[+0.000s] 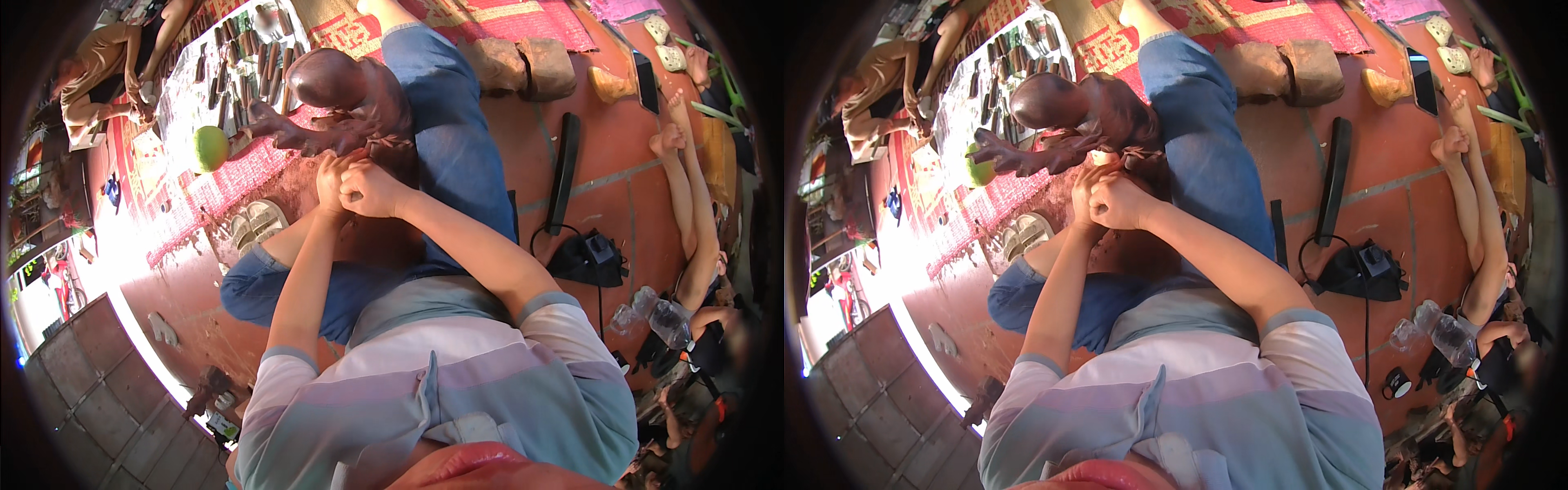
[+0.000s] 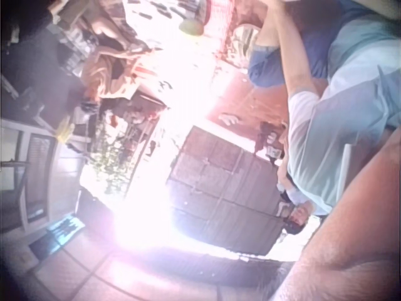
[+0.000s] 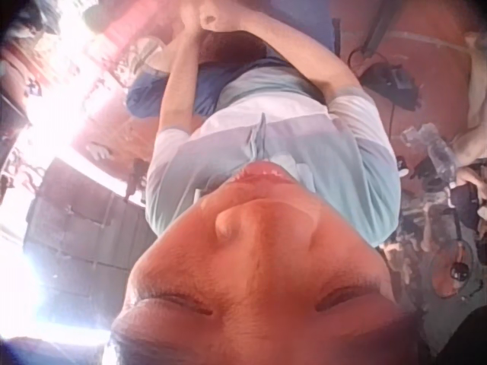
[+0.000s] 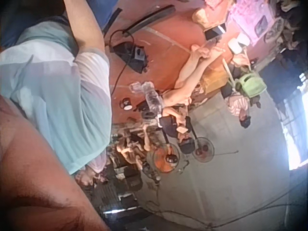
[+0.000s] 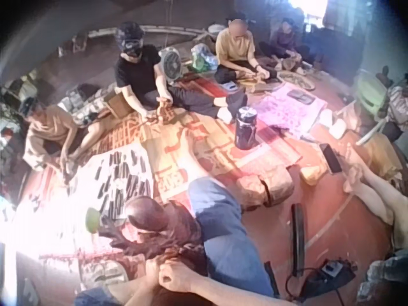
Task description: The person sits cross-legged on a mat and carves a dark wooden object using a small knife. They hold the object in their left hand and use the knife in their right hand to shape the surface, occasionally rotating the object to access different areas.
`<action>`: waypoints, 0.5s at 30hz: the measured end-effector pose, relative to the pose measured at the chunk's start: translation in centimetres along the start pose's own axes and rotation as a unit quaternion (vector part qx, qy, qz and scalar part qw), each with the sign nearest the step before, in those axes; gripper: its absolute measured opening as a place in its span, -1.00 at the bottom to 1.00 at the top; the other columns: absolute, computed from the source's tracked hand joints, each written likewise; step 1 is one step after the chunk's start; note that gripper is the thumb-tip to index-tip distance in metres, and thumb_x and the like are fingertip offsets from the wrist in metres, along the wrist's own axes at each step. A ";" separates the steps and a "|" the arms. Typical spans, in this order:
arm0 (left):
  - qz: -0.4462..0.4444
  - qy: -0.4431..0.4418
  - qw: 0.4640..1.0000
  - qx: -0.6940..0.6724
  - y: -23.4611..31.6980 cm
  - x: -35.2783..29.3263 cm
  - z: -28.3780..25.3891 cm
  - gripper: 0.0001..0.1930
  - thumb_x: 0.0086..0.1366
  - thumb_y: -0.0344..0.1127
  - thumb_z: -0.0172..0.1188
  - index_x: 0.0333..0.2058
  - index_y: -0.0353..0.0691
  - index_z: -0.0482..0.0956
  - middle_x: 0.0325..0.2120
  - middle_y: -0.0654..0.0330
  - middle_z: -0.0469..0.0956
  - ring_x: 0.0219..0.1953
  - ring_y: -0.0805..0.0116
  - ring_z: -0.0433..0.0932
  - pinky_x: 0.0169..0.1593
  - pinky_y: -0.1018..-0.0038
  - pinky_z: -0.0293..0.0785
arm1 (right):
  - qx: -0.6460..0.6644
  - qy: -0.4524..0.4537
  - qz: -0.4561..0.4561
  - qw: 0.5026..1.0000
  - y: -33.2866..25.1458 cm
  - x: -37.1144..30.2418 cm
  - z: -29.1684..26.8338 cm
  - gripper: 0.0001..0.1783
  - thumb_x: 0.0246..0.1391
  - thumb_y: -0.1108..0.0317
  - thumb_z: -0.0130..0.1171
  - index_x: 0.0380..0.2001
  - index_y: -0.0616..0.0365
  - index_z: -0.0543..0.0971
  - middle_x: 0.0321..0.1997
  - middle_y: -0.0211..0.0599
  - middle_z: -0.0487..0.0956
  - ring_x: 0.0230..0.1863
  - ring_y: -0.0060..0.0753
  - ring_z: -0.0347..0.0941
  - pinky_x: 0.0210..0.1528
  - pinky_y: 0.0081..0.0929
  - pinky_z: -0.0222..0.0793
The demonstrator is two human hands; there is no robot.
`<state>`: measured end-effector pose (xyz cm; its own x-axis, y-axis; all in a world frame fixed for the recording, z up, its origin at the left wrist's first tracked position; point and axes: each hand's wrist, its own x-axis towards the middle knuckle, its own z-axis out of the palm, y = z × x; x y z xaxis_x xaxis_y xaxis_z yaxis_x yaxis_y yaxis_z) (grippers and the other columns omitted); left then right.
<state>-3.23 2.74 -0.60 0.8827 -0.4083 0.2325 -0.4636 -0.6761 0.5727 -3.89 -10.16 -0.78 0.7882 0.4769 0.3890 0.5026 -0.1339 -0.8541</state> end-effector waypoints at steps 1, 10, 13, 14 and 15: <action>0.013 0.003 1.000 0.015 0.0 -0.1 0.0 -0.74 -0.07 -0.34 0.08 -0.35 -0.20 0.59 -0.28 0.14 0.59 -0.28 0.26 0.52 -0.13 0.39 0.35 | -0.007 -0.012 -0.004 1.000 0.1 -0.3 0.1 -0.84 -0.35 0.44 0.13 -0.83 0.15 0.38 -0.67 -0.24 0.43 -0.52 -0.14 0.38 -0.42 -0.30 0.26; 0.012 0.044 0.999 0.026 -0.4 -0.6 0.8 -0.71 -0.05 -0.31 0.07 -0.30 -0.21 0.60 -0.29 0.15 0.59 -0.29 0.29 0.51 -0.20 0.43 0.37 | -0.013 -0.039 -0.007 0.999 0.1 -0.1 0.1 -0.89 -0.36 0.45 0.10 -0.81 0.19 0.44 -0.66 -0.10 0.45 -0.53 -0.10 0.42 -0.46 -0.29 0.32; -0.005 0.013 0.999 0.038 -1.7 -2.0 1.3 -0.70 -0.03 -0.31 0.06 -0.28 -0.22 0.60 -0.25 0.15 0.59 -0.24 0.31 0.52 -0.16 0.44 0.37 | -0.005 -0.078 0.065 0.995 -1.2 0.7 -0.2 -0.90 -0.37 0.45 0.10 -0.81 0.18 0.45 -0.64 -0.10 0.47 -0.51 -0.10 0.44 -0.45 -0.27 0.33; -0.002 0.005 0.999 0.036 -2.0 -2.1 1.1 -0.69 -0.03 -0.31 0.05 -0.28 -0.22 0.60 -0.24 0.15 0.59 -0.23 0.31 0.52 -0.16 0.44 0.37 | 0.004 -0.026 0.023 0.999 -1.9 1.3 -0.7 -0.90 -0.37 0.45 0.10 -0.82 0.19 0.45 -0.64 -0.10 0.47 -0.51 -0.10 0.45 -0.44 -0.28 0.33; -0.005 0.028 1.000 0.012 -2.1 -1.7 1.3 -0.69 -0.03 -0.32 0.05 -0.27 -0.21 0.60 -0.24 0.16 0.59 -0.24 0.30 0.52 -0.15 0.44 0.37 | 0.012 -0.044 0.047 0.998 -1.4 1.5 -0.5 -0.90 -0.37 0.46 0.10 -0.81 0.18 0.45 -0.66 -0.10 0.46 -0.53 -0.09 0.44 -0.43 -0.30 0.34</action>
<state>-3.86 4.07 -3.22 0.8901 -0.3665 0.2710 -0.4556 -0.6950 0.5563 -3.19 -9.64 1.13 0.7967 0.5371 0.2770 0.4193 -0.1612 -0.8934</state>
